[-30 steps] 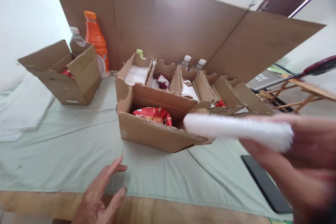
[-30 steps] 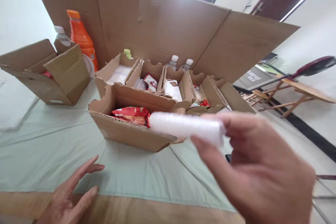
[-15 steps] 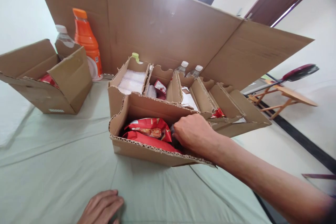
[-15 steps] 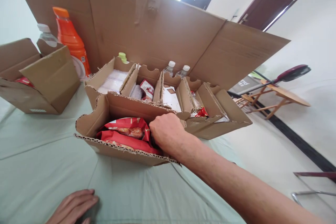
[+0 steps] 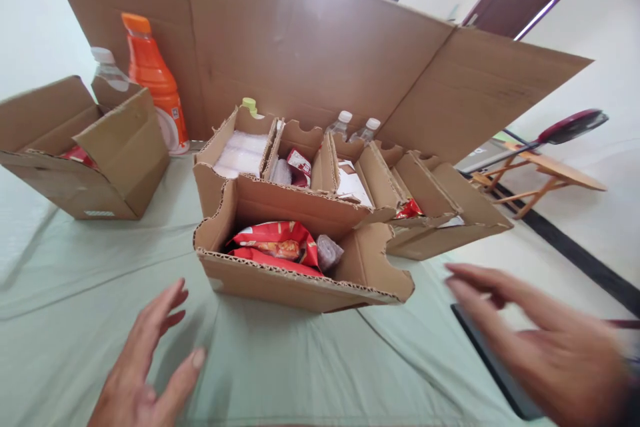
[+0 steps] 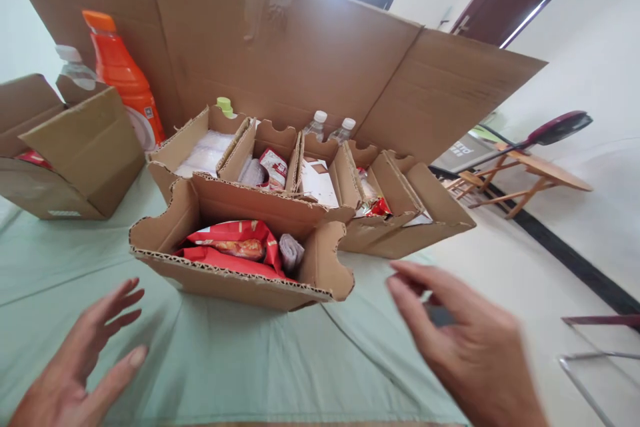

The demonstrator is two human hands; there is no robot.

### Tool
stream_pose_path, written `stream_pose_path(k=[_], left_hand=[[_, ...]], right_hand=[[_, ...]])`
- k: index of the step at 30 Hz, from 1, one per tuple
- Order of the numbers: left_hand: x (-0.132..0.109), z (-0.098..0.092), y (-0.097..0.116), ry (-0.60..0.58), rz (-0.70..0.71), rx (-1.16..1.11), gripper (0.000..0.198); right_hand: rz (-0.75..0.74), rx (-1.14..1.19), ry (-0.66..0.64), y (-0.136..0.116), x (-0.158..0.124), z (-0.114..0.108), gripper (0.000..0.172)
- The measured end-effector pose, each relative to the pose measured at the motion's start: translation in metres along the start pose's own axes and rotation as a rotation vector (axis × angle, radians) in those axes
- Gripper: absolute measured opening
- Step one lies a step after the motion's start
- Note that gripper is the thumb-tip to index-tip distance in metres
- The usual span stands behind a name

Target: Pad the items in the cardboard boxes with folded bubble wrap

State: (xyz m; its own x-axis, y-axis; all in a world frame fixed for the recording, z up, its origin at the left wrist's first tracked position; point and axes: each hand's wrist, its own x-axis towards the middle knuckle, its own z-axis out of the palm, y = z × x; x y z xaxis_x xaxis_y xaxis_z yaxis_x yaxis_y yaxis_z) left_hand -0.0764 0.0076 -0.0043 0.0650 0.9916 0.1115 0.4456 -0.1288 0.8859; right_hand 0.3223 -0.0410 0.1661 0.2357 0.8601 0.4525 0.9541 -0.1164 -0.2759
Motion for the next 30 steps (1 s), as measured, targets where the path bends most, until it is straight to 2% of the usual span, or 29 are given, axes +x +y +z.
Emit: stream_pose_path(k=[3, 5, 7, 9, 12, 14, 15, 17, 19, 21, 24, 27, 30], left_hand=[[0.038, 0.008, 0.028, -0.008, -0.038, -0.13, 0.085], [0.057, 0.019, 0.045, -0.038, -0.032, -0.204, 0.078], [0.059, 0.032, 0.056, -0.083, -0.041, -0.253, 0.066], [0.036, 0.044, 0.056, -0.105, -0.055, -0.277, 0.059], [-0.029, 0.052, 0.047, -0.123, -0.064, -0.247, 0.054], [-0.069, 0.046, 0.042, -0.063, -0.102, -0.179, 0.052], [-0.081, 0.039, 0.04, -0.029, -0.118, -0.147, 0.051], [-0.087, 0.019, 0.039, 0.029, -0.161, -0.09, 0.048], [-0.073, 0.001, 0.04, 0.044, -0.178, -0.09, 0.049], [-0.056, -0.009, 0.042, 0.02, -0.159, -0.156, 0.057], [-0.05, -0.003, 0.042, -0.012, -0.13, -0.242, 0.062], [-0.07, 0.011, 0.035, 0.013, -0.161, -0.228, 0.059], [-0.092, 0.005, 0.023, 0.056, -0.211, -0.18, 0.06]], right_hand=[[-0.041, 0.217, -0.199, -0.001, -0.023, 0.053, 0.038], [-0.049, 0.314, -0.224, -0.015, -0.027, 0.086, 0.029], [-0.057, 0.365, -0.211, -0.024, -0.035, 0.105, 0.025], [-0.058, 0.367, -0.221, -0.016, -0.058, 0.108, 0.027], [-0.057, 0.351, -0.34, 0.023, -0.115, 0.09, 0.024], [-0.085, 0.366, -0.427, 0.045, -0.148, 0.078, 0.018], [-0.091, 0.378, -0.452, 0.048, -0.156, 0.075, 0.016], [-0.09, 0.404, -0.457, 0.037, -0.156, 0.079, 0.015], [-0.082, 0.447, -0.45, 0.009, -0.134, 0.09, 0.023], [-0.062, 0.485, -0.436, -0.023, -0.106, 0.098, 0.031], [-0.063, 0.477, -0.375, -0.046, -0.082, 0.095, 0.037], [-0.075, 0.401, -0.363, -0.041, -0.082, 0.083, 0.036], [-0.101, 0.419, -0.409, -0.042, -0.083, 0.084, 0.036]])
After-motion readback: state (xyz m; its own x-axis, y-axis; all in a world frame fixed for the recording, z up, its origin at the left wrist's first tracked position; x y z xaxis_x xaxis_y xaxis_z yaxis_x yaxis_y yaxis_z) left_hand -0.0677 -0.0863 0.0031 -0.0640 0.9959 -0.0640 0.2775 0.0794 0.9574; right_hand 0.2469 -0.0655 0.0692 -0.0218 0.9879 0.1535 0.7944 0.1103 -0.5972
